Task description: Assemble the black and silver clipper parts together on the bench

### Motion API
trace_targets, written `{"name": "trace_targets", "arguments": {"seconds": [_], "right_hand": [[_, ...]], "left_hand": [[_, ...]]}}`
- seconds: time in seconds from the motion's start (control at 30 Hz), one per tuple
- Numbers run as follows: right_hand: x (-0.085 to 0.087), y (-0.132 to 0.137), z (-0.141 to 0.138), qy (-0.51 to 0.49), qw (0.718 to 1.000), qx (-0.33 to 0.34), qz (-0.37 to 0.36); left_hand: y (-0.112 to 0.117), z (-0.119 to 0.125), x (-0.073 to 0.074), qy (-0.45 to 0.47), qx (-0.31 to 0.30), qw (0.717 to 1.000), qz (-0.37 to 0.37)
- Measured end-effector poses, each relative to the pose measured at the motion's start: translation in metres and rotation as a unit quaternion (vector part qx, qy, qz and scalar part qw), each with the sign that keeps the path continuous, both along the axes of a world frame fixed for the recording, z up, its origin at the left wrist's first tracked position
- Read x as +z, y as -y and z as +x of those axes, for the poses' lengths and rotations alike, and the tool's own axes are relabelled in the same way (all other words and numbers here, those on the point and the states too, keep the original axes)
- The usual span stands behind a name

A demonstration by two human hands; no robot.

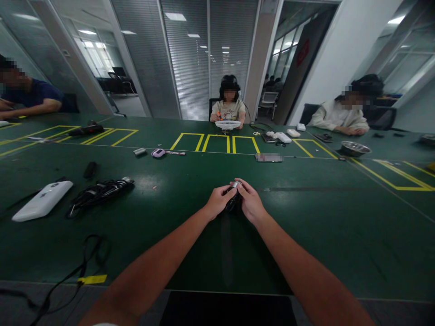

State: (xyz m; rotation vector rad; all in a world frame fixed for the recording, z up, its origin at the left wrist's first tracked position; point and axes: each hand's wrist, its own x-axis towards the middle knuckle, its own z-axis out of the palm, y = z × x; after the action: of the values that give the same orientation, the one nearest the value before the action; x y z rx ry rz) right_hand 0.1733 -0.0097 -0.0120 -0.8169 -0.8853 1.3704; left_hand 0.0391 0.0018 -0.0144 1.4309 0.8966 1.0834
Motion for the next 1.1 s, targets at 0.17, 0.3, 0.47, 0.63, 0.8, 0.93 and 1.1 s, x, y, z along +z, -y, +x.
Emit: {"name": "trace_targets", "arguments": {"seconds": [0.17, 0.3, 0.47, 0.63, 0.8, 0.93, 1.1], "right_hand": [[0.004, -0.002, 0.007, 0.010, 1.000, -0.013, -0.013], [0.003, -0.003, 0.013, 0.002, 1.000, -0.005, -0.022], [-0.004, -0.005, 0.012, -0.010, 0.999, 0.003, -0.035], [-0.007, -0.006, 0.011, -0.020, 0.999, 0.001, -0.041], [-0.003, -0.006, 0.013, -0.026, 0.999, 0.002, -0.047], [-0.004, -0.010, 0.023, -0.018, 0.998, -0.017, -0.052], [0.000, -0.018, 0.052, 0.002, 0.996, -0.072, -0.060]], "left_hand": [[-0.001, 0.003, -0.002, -0.059, -0.016, 0.995, 0.074], [-0.003, 0.004, -0.007, -0.093, -0.012, 0.989, 0.112], [-0.005, 0.002, -0.011, -0.095, -0.017, 0.990, 0.106], [-0.004, 0.001, -0.009, -0.095, -0.019, 0.990, 0.100], [0.003, 0.002, 0.000, -0.160, 0.042, 0.968, 0.187], [0.005, -0.004, 0.006, -0.161, 0.174, 0.949, 0.207], [-0.005, -0.022, -0.002, -0.208, 0.202, 0.939, 0.186]]}}
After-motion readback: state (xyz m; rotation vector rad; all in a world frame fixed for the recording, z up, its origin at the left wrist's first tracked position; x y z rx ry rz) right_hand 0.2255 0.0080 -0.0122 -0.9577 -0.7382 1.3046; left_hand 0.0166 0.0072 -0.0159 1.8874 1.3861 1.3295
